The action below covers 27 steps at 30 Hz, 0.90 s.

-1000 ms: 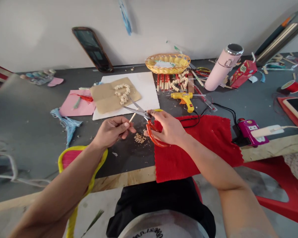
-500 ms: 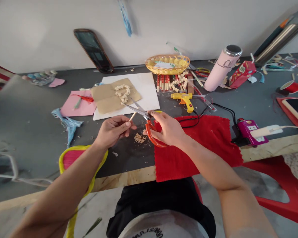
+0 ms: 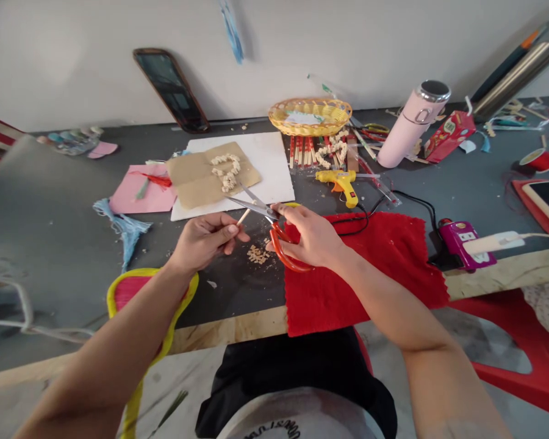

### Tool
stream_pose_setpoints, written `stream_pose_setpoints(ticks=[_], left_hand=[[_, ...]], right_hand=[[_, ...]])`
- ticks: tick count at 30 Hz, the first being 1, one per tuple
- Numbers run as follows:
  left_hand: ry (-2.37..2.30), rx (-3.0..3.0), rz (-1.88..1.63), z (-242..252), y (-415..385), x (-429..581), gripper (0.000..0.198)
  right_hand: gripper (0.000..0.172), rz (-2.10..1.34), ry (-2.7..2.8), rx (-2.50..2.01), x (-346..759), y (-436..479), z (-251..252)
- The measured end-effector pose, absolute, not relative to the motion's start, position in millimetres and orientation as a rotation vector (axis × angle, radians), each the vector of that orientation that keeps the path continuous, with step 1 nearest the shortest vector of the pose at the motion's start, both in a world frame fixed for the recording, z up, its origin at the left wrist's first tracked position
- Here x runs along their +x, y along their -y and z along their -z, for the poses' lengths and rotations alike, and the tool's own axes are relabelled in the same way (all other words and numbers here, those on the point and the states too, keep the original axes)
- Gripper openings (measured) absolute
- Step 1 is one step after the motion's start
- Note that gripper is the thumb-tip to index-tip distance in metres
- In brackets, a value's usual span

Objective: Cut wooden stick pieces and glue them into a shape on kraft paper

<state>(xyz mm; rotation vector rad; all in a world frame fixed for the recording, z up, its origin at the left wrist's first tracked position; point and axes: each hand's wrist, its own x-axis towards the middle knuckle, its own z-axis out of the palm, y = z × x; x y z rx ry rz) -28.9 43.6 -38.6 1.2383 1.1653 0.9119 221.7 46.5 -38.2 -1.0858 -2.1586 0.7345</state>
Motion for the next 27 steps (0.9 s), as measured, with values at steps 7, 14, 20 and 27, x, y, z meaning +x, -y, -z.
stream_pose_setpoints(ticks=[7,14,20,27], left_hand=[[-1.144,1.230,-0.902,37.2,-42.0,-28.7,0.031],[-1.178,1.235,-0.837,35.6,-40.3,-26.5,0.037],[-1.165,1.218,-0.837,34.6,-40.1,-26.2,0.038],[-1.164,1.217,-0.858,33.8,-39.7,-24.8,0.036]], right_hand=[[0.062,-0.720,2.163,-1.094,221.6,-44.8,34.6],[0.073,-0.712,2.166,-1.047,221.3,-48.1,39.5],[0.073,-0.706,2.166,-1.033,221.3,-48.2,40.6],[0.073,-0.707,2.172,-1.034,221.5,-48.4,42.7]])
